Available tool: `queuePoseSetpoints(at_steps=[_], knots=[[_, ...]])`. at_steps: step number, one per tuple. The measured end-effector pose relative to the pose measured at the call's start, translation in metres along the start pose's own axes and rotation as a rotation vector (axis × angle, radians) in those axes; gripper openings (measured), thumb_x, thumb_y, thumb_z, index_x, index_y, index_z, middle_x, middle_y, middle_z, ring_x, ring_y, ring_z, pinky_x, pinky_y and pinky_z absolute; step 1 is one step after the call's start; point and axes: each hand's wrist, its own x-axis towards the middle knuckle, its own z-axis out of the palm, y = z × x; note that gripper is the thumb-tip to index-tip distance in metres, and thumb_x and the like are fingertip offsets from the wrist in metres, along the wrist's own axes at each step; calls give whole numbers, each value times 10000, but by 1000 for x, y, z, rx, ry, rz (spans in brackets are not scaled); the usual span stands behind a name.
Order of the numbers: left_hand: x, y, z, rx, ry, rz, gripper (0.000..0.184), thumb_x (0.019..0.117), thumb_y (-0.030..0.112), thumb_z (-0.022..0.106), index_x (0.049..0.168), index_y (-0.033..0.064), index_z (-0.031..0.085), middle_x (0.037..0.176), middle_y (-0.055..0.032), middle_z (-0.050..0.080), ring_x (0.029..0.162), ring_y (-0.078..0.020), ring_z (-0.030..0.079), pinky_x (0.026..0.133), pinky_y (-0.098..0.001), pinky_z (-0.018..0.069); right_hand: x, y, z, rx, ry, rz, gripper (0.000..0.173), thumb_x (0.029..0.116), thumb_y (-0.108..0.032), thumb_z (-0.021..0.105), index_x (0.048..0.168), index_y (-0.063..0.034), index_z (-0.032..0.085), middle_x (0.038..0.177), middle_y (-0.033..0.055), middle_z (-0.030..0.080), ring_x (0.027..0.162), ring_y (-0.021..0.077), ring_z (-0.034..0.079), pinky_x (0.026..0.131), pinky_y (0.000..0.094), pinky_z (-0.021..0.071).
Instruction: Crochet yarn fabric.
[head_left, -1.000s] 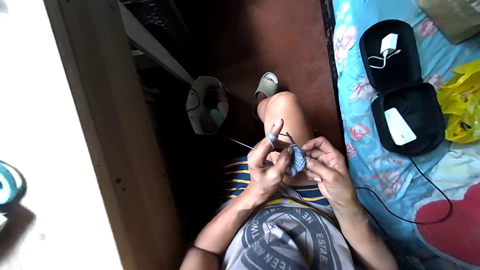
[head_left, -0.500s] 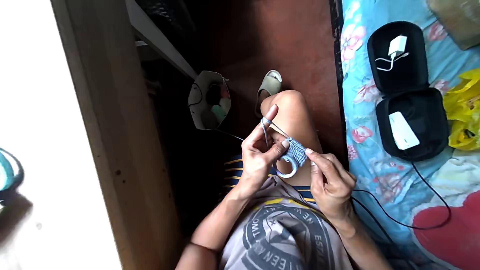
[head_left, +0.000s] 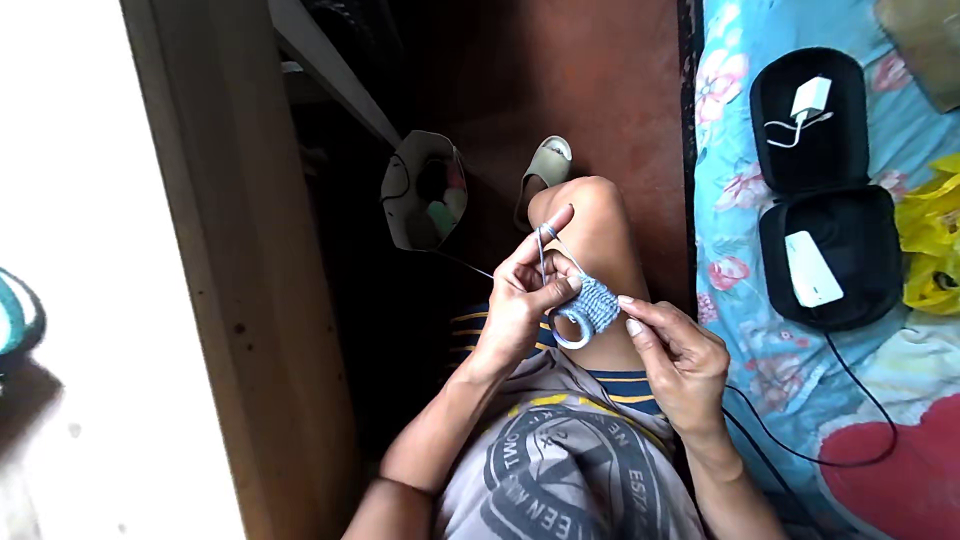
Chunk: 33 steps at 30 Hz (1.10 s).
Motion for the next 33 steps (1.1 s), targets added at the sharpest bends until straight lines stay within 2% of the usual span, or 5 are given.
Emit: queuePoseSetpoints(at_steps=[12,20,23,27,33], knots=[[-3,1,7,336,60,124,818,856,-138,639,1588,96,359,798,-48,688,633,-84,640,599,-205,554,3,2,3,68,-46,83,219,951,18,577,1124,80,697,971,62,731,826,-39,647,749,114,545],[-7,-30,10,621,26,674,447,878,-55,659,1318,17,637,908,-63,734,836,-101,701,813,-294,595,13,-17,12,323,-56,289,166,935,16,562,1087,-42,597,866,-44,697,680,-66,586,603,95,470],[-11,-19,14,457,38,522,512,883,-49,679,1371,98,627,948,-7,743,858,-76,704,816,-275,597,13,-14,7,579,-55,372,216,939,24,568,1113,-102,584,896,-54,722,633,-63,558,533,104,419],[-11,-10,15,236,87,268,679,831,-129,650,1467,84,540,888,-5,742,739,-74,688,708,-255,593,-1,-8,13,-15,103,13,129,975,-1,579,1046,77,653,936,79,715,838,-23,664,771,118,551],[-7,-2,11,166,38,175,671,855,-134,631,1488,52,508,874,-39,727,707,-77,669,672,-229,575,-4,-6,17,-388,207,-204,192,994,-32,574,1016,22,756,837,141,696,750,109,654,674,168,514]])
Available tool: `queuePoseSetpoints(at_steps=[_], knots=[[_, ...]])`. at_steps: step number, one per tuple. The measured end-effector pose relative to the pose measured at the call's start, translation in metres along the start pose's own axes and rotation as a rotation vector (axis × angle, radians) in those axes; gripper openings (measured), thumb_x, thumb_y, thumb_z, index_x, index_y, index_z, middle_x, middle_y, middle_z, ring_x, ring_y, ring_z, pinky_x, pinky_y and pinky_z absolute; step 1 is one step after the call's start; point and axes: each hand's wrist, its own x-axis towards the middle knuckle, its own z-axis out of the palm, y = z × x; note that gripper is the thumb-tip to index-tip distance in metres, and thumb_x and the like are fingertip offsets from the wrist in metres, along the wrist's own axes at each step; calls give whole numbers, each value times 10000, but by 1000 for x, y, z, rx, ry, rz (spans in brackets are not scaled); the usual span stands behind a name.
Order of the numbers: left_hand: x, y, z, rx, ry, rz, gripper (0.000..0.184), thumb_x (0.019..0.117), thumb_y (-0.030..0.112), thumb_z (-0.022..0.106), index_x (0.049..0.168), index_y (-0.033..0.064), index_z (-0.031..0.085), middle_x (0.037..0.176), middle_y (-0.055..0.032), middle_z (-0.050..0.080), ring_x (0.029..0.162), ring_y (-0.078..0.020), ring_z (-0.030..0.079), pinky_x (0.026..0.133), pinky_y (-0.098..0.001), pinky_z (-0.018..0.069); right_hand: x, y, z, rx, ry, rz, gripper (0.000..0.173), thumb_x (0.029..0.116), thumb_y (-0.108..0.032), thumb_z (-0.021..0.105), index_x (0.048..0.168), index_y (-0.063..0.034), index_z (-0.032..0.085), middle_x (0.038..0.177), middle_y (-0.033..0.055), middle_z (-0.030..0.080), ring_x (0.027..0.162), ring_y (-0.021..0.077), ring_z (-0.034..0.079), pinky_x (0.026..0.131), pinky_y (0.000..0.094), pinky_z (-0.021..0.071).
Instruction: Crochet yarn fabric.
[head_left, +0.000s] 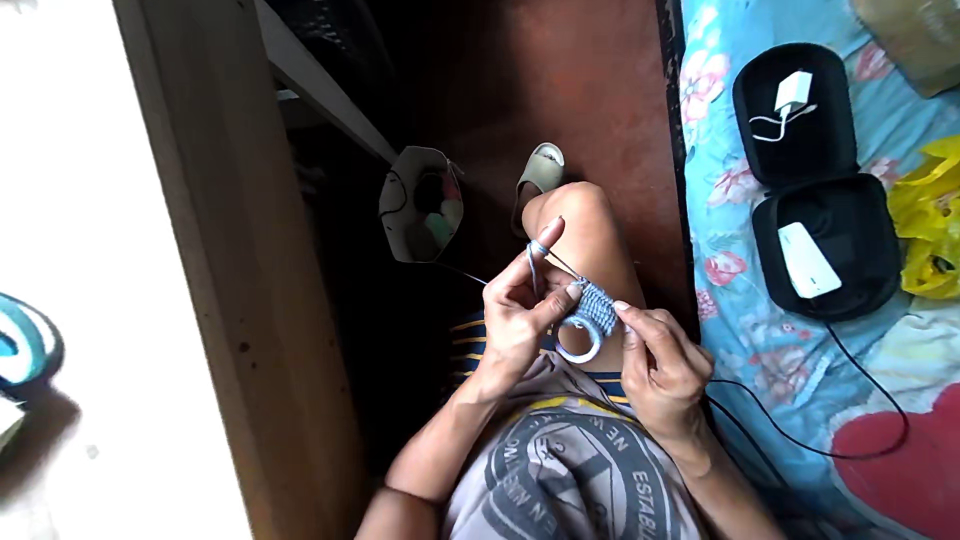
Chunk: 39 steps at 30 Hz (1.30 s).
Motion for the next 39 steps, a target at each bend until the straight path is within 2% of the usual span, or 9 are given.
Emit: queuePoseSetpoints(at_steps=[9,19,25,28,30,33,35,37,39], knots=[[8,3,-11,-58,-50,-76,618,862,-136,622,1453,31,550,820,-44,703,667,-65,641,646,-204,555,1,5,-8,-21,-65,-33,222,989,-20,571,1050,-5,784,808,136,687,706,124,638,619,189,493],[10,3,-13,-134,-80,-178,547,883,-117,572,1412,23,580,784,-48,678,652,-71,630,638,-210,550,6,11,-17,287,-184,118,211,969,-5,582,1066,36,765,850,88,686,753,-16,599,695,92,488],[10,7,-13,38,-131,-139,684,859,-127,606,1509,24,456,921,-62,692,727,-85,651,662,-213,563,7,16,-15,312,-211,156,207,959,-1,592,1059,41,769,856,77,689,754,-32,599,701,87,498],[10,7,-11,99,-95,-120,738,850,-140,650,1533,40,436,839,-60,700,663,-84,653,615,-209,568,6,18,-15,322,-228,175,215,961,-3,586,1068,44,766,866,75,692,756,-27,602,699,94,501],[9,7,-9,113,-72,-91,745,854,-145,654,1540,43,432,789,-56,695,625,-80,640,590,-203,556,7,18,-18,471,-268,278,218,956,14,584,1107,63,733,952,49,734,808,-33,646,736,111,543],[5,6,-4,148,-50,-31,729,851,-144,644,1530,29,443,805,-43,701,652,-75,644,623,-214,564,8,13,-18,636,-299,411,208,944,20,572,1138,23,645,913,-38,707,730,-62,597,641,108,495],[3,2,-2,269,-47,64,676,842,-135,640,1487,-16,478,842,-26,717,704,-66,670,688,-230,589,9,7,-14,467,-269,303,163,962,-4,580,1085,65,661,920,26,723,779,-57,640,711,101,539],[0,-5,-1,424,-71,262,573,851,-115,635,1414,-85,532,899,-65,728,759,-74,689,746,-255,603,10,3,-7,276,-212,196,163,967,-35,577,1018,60,700,865,92,733,746,-17,654,696,121,533],[-2,-15,0,539,-87,467,433,875,-84,639,1306,-92,614,911,-117,730,798,-111,699,791,-289,599,13,-1,-4,289,-207,219,153,947,-22,580,1011,42,703,869,88,737,773,11,677,723,148,553]])
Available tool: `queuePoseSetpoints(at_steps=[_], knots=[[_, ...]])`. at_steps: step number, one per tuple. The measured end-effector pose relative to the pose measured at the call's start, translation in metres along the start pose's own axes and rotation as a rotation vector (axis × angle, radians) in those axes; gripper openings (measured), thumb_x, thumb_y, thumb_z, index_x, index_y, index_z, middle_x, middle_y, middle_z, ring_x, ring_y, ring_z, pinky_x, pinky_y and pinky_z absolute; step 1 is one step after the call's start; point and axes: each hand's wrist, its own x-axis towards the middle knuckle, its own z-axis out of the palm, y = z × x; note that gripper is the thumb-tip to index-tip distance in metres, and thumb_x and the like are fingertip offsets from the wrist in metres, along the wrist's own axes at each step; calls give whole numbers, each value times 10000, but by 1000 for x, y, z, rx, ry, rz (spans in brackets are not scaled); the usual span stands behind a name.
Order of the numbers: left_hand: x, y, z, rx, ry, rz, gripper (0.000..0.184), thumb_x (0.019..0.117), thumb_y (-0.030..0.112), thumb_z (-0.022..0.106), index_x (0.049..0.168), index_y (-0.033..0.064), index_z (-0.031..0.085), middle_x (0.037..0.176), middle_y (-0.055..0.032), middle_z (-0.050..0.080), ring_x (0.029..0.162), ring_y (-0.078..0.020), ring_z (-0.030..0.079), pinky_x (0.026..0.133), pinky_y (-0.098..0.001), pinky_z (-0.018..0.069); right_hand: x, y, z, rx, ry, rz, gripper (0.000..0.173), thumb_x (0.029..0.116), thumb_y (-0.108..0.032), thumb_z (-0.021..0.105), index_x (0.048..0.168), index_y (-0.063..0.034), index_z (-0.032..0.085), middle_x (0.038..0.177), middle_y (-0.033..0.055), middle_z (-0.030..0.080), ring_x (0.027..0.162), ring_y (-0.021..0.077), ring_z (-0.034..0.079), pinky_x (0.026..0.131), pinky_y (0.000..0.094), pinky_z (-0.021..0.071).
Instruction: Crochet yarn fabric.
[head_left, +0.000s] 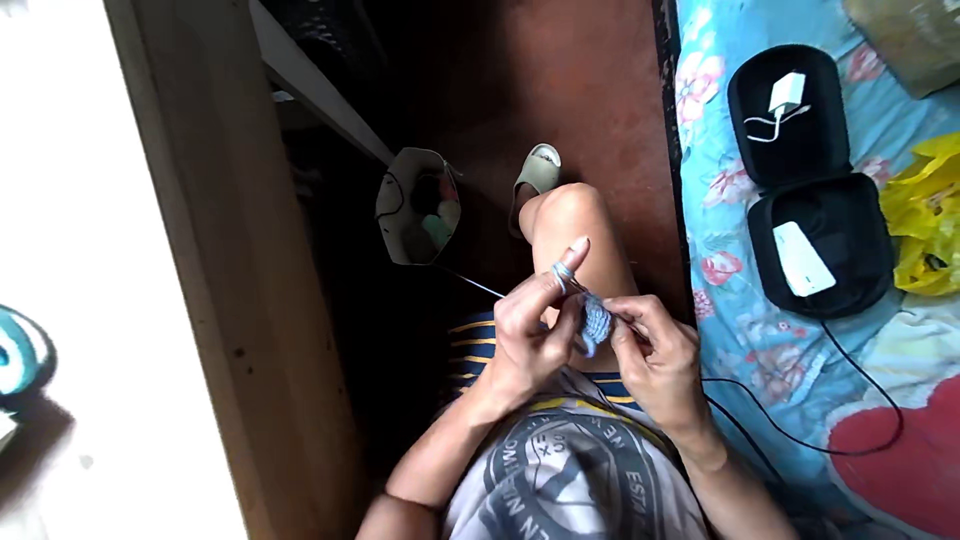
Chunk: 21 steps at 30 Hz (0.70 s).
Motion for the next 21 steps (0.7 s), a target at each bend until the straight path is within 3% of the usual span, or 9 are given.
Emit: queuePoseSetpoints(at_steps=[2,4,5,7,9,11,14,21], knots=[[-3,-3,3,32,23,99,327,907,-41,640,1234,-35,662,895,-120,731,815,-136,702,795,-306,587,5,-4,-3,302,-66,153,140,947,8,587,1077,-9,637,911,-5,723,773,-37,654,704,117,547],[-2,1,2,-65,31,48,366,918,-31,648,1280,19,654,926,-74,735,856,-108,703,821,-290,593,8,-4,-6,670,-100,332,222,935,37,566,1118,-85,594,893,-37,726,634,-60,556,533,105,413],[-1,5,1,-140,36,-27,420,914,-36,656,1326,45,639,943,-44,738,861,-85,702,823,-278,596,7,-3,-6,723,-94,349,235,936,38,569,1126,-97,591,906,-29,733,643,-51,569,533,112,416],[1,10,-2,-266,59,-190,523,889,-52,673,1393,69,610,948,-4,750,823,-64,705,787,-271,605,0,1,-3,514,-25,202,203,949,31,580,1136,-43,599,969,-24,732,802,-31,663,692,129,541],[3,11,-3,-352,80,-302,573,867,-74,670,1416,71,592,929,7,742,767,-61,690,739,-257,599,-7,4,3,199,84,7,140,961,33,582,1081,59,651,978,55,715,879,-11,673,806,143,570],[4,11,-4,-413,90,-344,590,857,-102,657,1422,48,579,914,-5,742,753,-72,690,716,-252,597,-11,5,6,-45,167,-108,154,970,4,580,1031,53,712,898,113,698,825,24,654,769,133,539],[7,11,-7,-468,87,-371,595,852,-122,647,1424,26,573,913,-12,737,754,-74,684,723,-255,593,-12,4,7,-236,213,-205,191,991,-21,564,1025,22,747,836,131,675,767,87,636,700,147,504],[13,6,-20,-540,-6,-419,524,878,-120,621,1389,-8,595,866,-28,722,716,-65,664,686,-224,573,-11,7,0,-316,165,-270,214,996,-37,566,1042,-7,773,818,135,687,707,128,640,610,196,492]])
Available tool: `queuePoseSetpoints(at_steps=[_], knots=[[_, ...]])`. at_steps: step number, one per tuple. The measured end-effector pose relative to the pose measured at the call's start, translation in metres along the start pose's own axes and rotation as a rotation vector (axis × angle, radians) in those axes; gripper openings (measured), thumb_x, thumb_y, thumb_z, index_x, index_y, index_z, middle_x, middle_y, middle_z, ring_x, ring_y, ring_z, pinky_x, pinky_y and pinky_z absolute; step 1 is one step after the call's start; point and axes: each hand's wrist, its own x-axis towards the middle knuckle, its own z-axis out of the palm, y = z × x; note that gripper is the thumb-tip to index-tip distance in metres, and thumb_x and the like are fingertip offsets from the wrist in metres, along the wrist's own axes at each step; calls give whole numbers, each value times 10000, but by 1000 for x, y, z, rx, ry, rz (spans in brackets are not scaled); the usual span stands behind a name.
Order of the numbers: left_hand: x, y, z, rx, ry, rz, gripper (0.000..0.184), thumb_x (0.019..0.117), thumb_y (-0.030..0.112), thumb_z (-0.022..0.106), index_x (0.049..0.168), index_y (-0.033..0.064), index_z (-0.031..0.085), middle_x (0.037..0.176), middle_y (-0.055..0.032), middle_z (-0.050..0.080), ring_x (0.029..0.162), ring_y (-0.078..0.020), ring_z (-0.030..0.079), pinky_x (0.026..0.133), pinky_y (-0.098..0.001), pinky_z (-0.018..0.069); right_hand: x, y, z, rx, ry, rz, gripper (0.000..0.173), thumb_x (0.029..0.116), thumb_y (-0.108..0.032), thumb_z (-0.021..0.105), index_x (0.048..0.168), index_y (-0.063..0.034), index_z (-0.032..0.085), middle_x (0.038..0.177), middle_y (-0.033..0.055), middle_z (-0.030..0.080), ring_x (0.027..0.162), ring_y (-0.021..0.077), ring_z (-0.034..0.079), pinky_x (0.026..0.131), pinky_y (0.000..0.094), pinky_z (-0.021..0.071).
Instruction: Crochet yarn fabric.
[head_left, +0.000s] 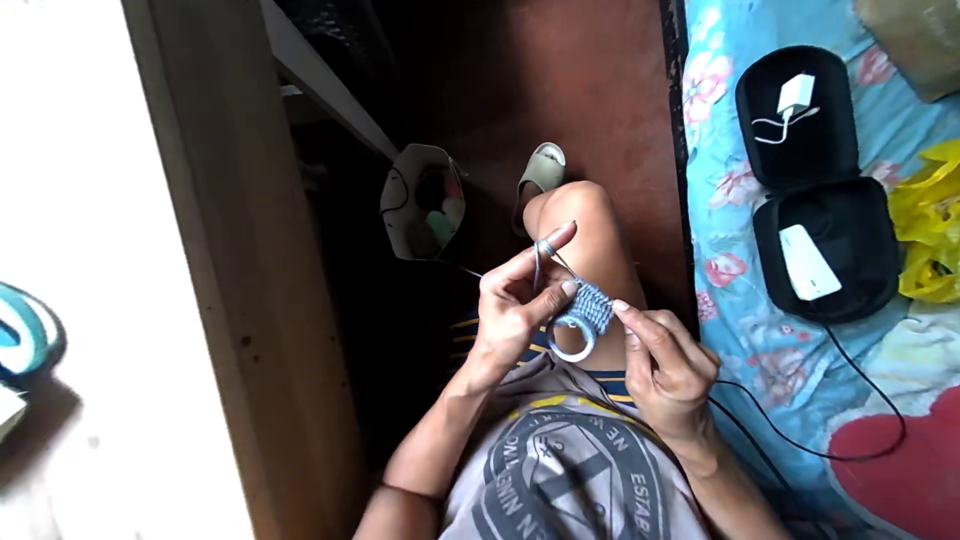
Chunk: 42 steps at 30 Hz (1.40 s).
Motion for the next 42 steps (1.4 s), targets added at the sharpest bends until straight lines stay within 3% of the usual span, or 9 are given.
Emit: queuePoseSetpoints(at_steps=[11,20,23,26,29,32,37,40,42], knots=[[4,-1,-6,-141,-44,-147,496,899,-103,560,1383,1,598,829,-21,687,692,-61,643,672,-214,563,3,7,-11,340,-146,177,227,963,-9,579,1083,25,768,841,80,675,747,-25,582,694,85,477],[3,6,-2,83,-54,-162,694,855,-126,647,1508,27,468,890,-67,715,701,-91,663,642,-216,570,2,12,-9,367,-175,218,224,956,0,586,1077,34,772,851,72,684,745,-28,592,692,92,495],[2,5,2,103,-6,-105,708,854,-127,657,1517,30,462,793,-41,703,633,-67,637,598,-197,550,4,12,-14,623,-229,401,230,945,16,588,1139,60,705,937,14,728,753,-53,616,673,96,514],[1,2,7,134,16,-37,712,852,-135,657,1517,21,458,831,-33,718,673,-69,657,649,-218,574,7,9,-14,854,-267,603,235,932,13,589,1157,-53,599,866,-74,705,647,-55,561,548,115,429],[-2,-5,12,373,10,153,579,852,-103,642,1419,-77,527,916,-48,734,751,-62,686,728,-247,601,8,0,-6,524,-195,385,128,956,-7,584,1060,50,631,920,4,703,801,-60,638,731,102,541],[-6,-21,15,577,-15,429,382,893,-54,641,1275,-79,644,914,-129,743,804,-128,707,779,-299,593,12,-6,0,334,-144,315,124,941,-34,590,997,51,661,871,71,716,779,-25,652,734,122,538],[-8,-20,17,362,27,373,406,905,-39,670,1305,32,661,962,-47,750,873,-93,714,833,-294,604,19,-2,-4,948,-181,657,206,926,32,578,1085,-98,593,865,-44,708,619,-46,559,521,114,422],[-6,-13,17,222,80,176,528,865,-68,672,1380,40,621,928,-4,755,801,-70,708,775,-277,606,8,-3,0,604,-87,417,140,953,19,584,1085,34,628,952,12,712,808,-36,653,724,122,554],[-5,-12,16,164,86,130,544,858,-84,662,1389,25,609,911,-5,750,769,-73,699,750,-275,604,2,-3,5,322,-5,247,136,981,-22,591,1022,66,686,902,90,695,797,-9,639,731,114,532]])
